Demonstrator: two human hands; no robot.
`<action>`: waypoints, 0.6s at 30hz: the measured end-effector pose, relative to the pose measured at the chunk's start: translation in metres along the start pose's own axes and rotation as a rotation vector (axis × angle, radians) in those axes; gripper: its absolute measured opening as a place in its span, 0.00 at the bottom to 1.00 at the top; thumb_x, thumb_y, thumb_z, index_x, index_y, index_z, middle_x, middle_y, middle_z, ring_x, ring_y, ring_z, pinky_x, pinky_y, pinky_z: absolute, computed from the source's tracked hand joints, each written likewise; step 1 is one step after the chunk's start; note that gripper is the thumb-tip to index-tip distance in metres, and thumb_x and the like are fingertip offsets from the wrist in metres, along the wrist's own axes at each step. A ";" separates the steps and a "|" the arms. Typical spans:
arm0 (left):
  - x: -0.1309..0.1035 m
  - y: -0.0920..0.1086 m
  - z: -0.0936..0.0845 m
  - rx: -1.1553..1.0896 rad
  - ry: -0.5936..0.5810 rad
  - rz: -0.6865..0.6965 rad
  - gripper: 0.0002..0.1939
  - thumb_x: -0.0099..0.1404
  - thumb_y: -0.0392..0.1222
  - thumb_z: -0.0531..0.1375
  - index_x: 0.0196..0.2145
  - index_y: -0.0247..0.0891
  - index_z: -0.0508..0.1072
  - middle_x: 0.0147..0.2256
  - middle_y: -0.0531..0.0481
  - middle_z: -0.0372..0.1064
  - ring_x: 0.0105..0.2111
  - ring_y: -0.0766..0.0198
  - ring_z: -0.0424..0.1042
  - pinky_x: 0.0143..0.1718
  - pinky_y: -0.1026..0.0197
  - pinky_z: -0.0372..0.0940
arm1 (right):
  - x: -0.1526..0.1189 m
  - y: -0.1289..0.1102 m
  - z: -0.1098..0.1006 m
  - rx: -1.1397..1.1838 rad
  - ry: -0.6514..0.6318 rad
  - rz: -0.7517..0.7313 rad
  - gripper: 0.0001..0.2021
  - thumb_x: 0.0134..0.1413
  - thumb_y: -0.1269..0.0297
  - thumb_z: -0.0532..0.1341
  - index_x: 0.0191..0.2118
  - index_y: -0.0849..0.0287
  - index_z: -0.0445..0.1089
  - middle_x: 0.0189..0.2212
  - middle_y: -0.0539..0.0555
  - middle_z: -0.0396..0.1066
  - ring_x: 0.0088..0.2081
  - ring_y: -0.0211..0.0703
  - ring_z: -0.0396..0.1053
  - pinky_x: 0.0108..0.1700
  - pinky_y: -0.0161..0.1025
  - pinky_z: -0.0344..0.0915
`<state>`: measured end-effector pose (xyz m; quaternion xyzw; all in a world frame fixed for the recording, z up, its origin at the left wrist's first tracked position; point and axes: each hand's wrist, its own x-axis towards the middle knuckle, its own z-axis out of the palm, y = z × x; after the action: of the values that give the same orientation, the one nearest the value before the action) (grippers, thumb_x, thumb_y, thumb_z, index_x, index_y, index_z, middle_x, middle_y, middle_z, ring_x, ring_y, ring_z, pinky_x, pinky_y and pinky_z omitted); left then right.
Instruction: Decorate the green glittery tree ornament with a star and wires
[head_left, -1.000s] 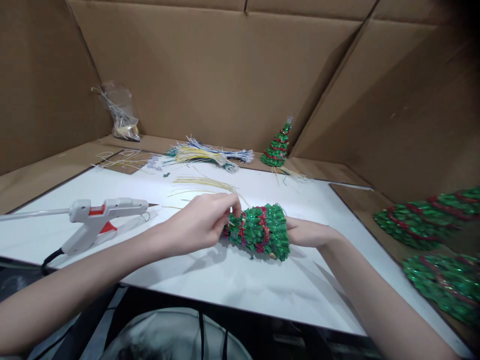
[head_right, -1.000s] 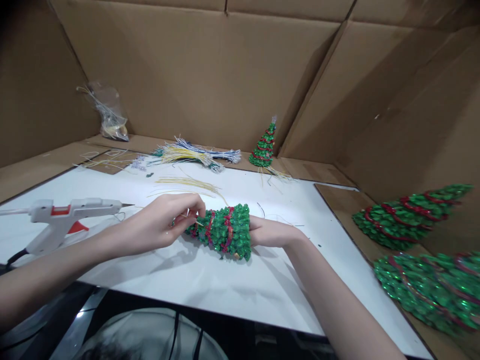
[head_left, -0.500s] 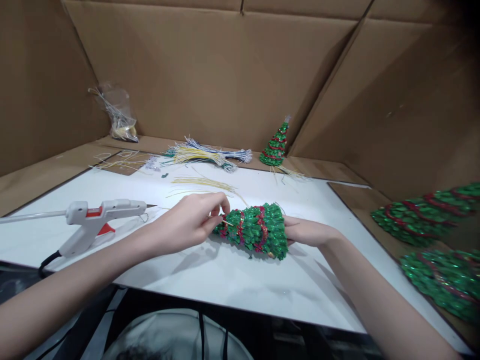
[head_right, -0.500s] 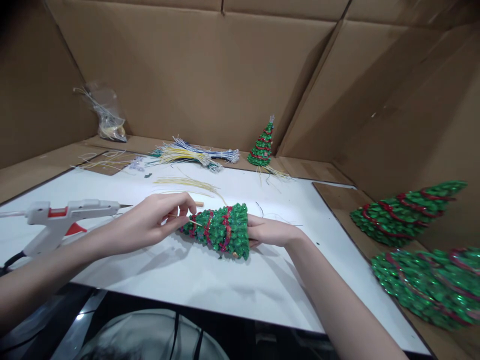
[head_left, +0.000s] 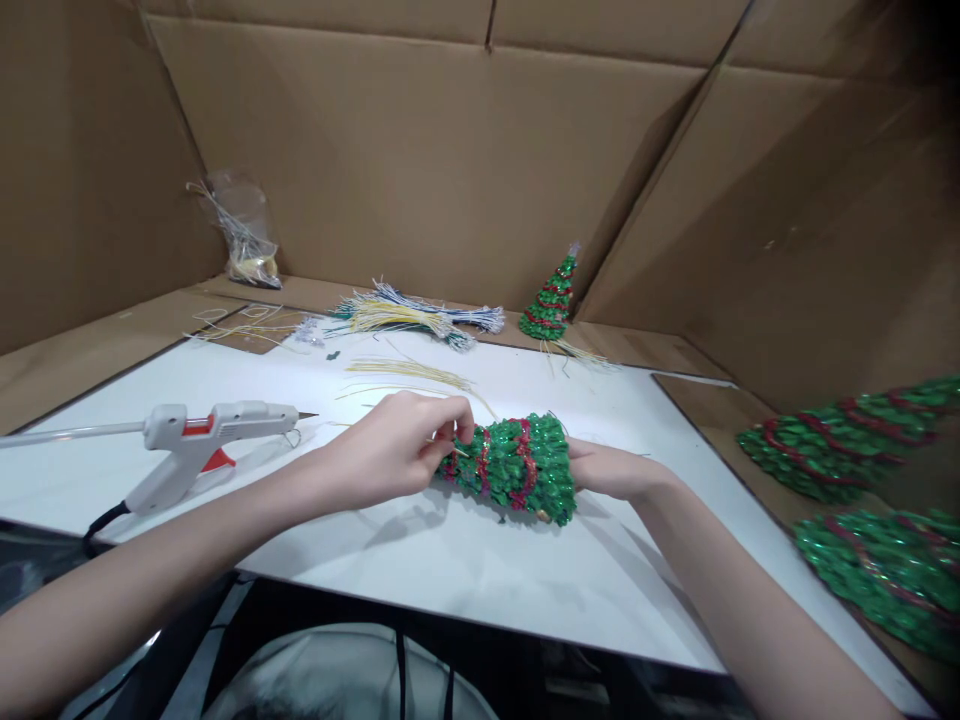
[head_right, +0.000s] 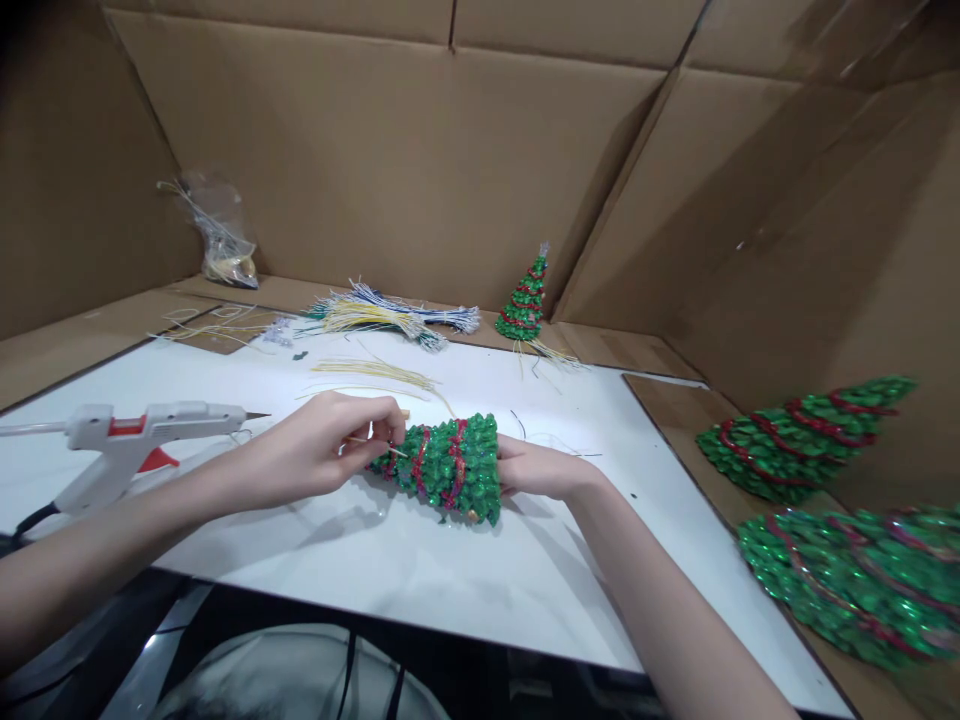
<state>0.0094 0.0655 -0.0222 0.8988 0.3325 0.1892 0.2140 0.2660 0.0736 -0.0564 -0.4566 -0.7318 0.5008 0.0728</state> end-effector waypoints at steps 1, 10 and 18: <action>0.001 0.001 0.001 0.003 -0.001 0.002 0.10 0.58 0.26 0.53 0.34 0.38 0.67 0.26 0.56 0.66 0.25 0.70 0.62 0.26 0.68 0.53 | 0.000 0.000 0.000 0.012 -0.002 0.017 0.21 0.46 0.63 0.58 0.50 0.56 0.69 0.36 0.53 0.71 0.33 0.41 0.67 0.33 0.37 0.68; 0.007 0.002 0.009 0.031 -0.017 0.021 0.11 0.57 0.26 0.52 0.36 0.38 0.67 0.26 0.55 0.67 0.25 0.69 0.64 0.26 0.68 0.52 | 0.000 0.000 0.001 0.063 -0.046 0.012 0.25 0.48 0.59 0.59 0.54 0.53 0.67 0.46 0.53 0.72 0.44 0.50 0.69 0.43 0.45 0.70; -0.005 -0.003 -0.005 0.036 -0.001 -0.057 0.10 0.60 0.30 0.53 0.39 0.39 0.67 0.29 0.55 0.68 0.26 0.68 0.64 0.26 0.67 0.54 | -0.001 0.000 0.000 0.052 -0.068 -0.117 0.26 0.52 0.57 0.60 0.58 0.53 0.63 0.60 0.53 0.61 0.60 0.55 0.58 0.60 0.49 0.58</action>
<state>0.0024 0.0653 -0.0205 0.8927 0.3613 0.1766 0.2033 0.2663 0.0731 -0.0562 -0.3936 -0.7459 0.5299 0.0888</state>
